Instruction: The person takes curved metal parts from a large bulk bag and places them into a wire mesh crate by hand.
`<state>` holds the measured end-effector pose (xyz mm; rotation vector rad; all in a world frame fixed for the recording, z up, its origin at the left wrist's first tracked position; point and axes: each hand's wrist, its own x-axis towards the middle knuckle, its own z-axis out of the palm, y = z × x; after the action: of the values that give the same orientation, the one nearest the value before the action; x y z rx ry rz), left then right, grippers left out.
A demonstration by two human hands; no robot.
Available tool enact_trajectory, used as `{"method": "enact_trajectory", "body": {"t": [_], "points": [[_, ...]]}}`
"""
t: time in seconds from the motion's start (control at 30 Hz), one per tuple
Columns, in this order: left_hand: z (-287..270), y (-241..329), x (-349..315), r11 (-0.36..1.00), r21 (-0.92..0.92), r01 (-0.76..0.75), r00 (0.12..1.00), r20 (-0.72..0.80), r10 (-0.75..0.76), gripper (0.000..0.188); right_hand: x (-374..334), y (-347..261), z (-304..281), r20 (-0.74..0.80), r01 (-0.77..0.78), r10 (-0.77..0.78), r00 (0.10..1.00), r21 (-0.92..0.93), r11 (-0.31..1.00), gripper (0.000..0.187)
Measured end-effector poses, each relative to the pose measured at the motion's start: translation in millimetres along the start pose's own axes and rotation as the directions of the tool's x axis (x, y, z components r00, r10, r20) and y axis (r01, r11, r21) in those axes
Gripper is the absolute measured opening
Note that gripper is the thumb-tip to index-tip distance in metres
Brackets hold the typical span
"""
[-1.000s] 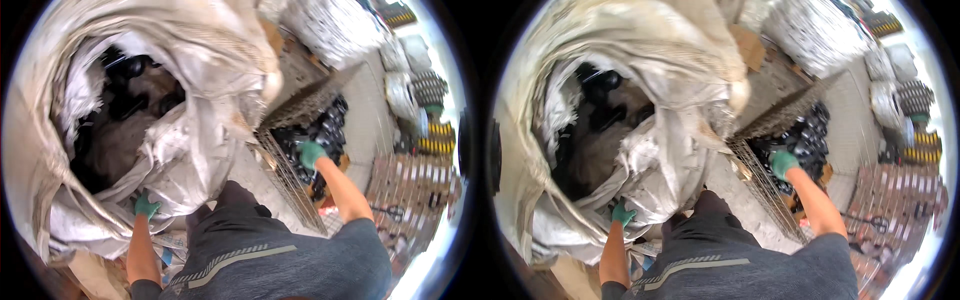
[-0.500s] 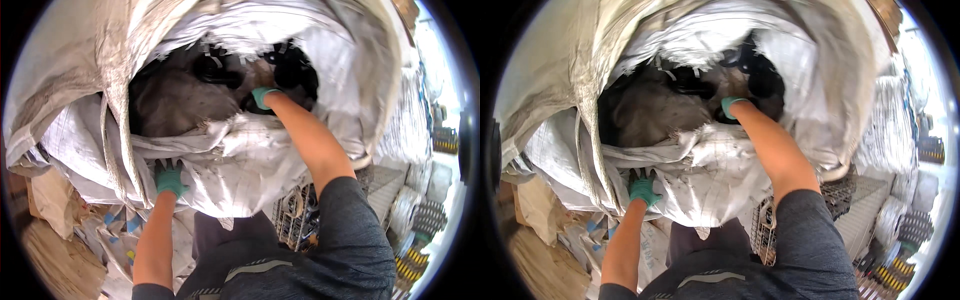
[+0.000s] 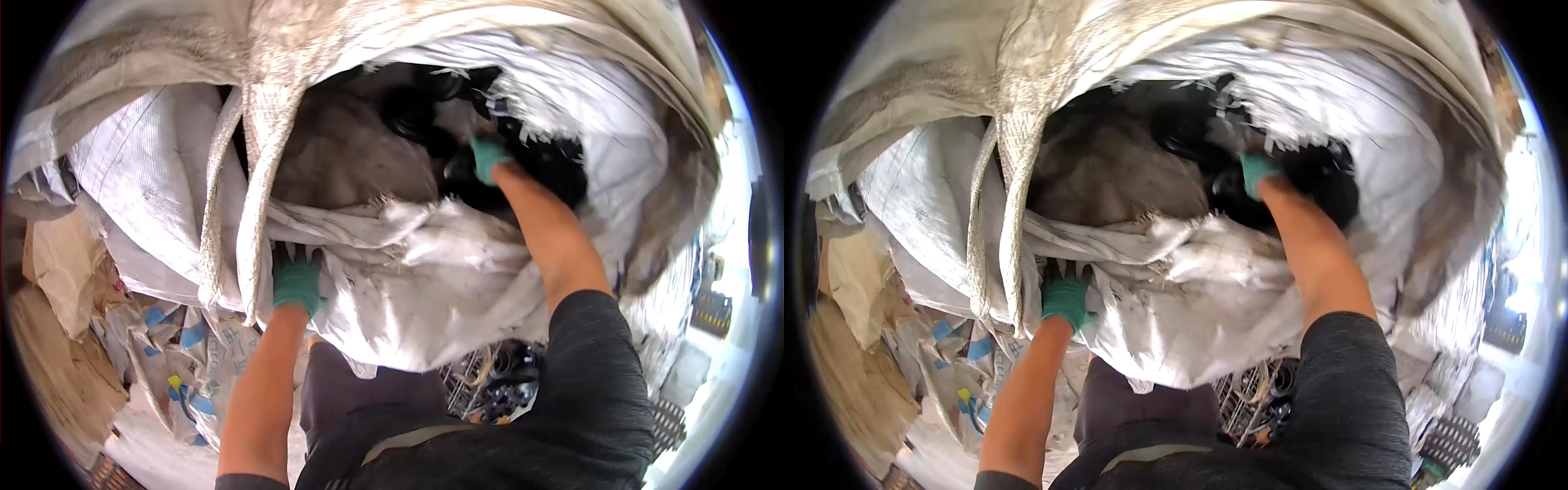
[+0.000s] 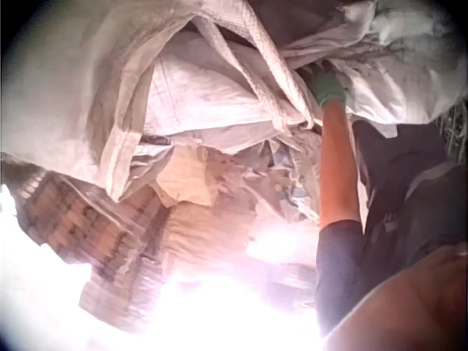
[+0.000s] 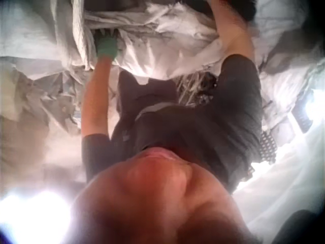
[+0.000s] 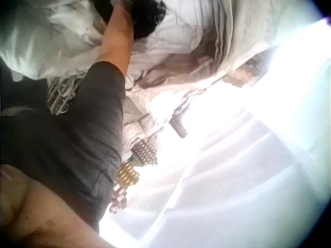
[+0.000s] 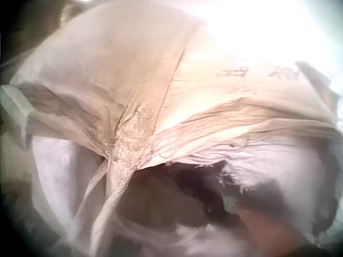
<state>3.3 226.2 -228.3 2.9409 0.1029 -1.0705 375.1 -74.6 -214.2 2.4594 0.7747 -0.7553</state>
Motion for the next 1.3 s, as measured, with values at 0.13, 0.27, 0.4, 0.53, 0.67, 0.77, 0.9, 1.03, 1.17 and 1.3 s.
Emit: {"method": "enact_trajectory", "body": {"t": [0.13,0.27,0.4,0.53,0.67,0.77,0.9,1.03,1.17,1.3], "points": [[-22.0,0.2,-4.8,0.999,-0.004,-0.054,0.998,0.019,0.054,0.107,-68.8,12.4,-81.8,-0.058,-0.266,0.308,0.95,0.369,0.891,0.068],[-24.0,6.5,3.6,0.988,0.096,-0.118,0.988,0.116,0.107,0.108,-253.4,-39.8,-135.7,-0.618,-0.023,0.445,0.648,0.569,0.822,0.061],[-5.1,-6.7,5.1,0.972,0.158,-0.171,0.984,0.073,0.162,0.105,-395.4,-58.9,-103.4,-0.688,0.248,0.302,0.66,0.579,0.777,0.067],[17.9,-27.1,30.7,0.955,0.045,-0.294,0.955,-0.031,0.295,0.099,-498.1,-72.6,-8.7,-0.346,0.053,0.497,0.796,0.857,0.512,0.062],[38.7,-43.7,51.3,0.937,-0.004,-0.349,0.937,0.017,0.349,0.092,-567.2,-89.4,117.1,0.085,-0.415,0.655,0.751,0.832,0.368,0.065],[46.0,-69.2,80.7,0.904,-0.174,-0.39,0.908,0.094,0.409,0.081,-591.1,-75.1,200.2,0.289,-0.549,0.532,0.796,0.713,0.436,0.066],[16.9,-33.5,58.0,0.825,-0.447,-0.346,0.929,-0.044,0.367,0.069,-648.6,5.4,308.9,0.17,-0.628,0.637,0.752,0.48,0.613,0.069],[-0.8,-25.5,29.2,0.794,-0.506,-0.337,0.942,-0.175,0.287,0.073,-682.6,107.5,302.5,0.089,-0.837,0.859,0.504,0.294,0.461,0.048],[-41.8,11.9,-15.7,0.866,-0.313,-0.389,0.89,-0.372,0.265,0.079,-643.3,133.5,294.9,0.4,-0.685,0.571,0.717,0.254,0.683,0.036],[-73.1,41.3,-31.9,0.914,-0.293,-0.281,0.898,-0.417,0.143,0.074,-564.8,13.9,192.7,0.006,-0.129,0.176,0.984,0.703,0.699,0.03]]}}
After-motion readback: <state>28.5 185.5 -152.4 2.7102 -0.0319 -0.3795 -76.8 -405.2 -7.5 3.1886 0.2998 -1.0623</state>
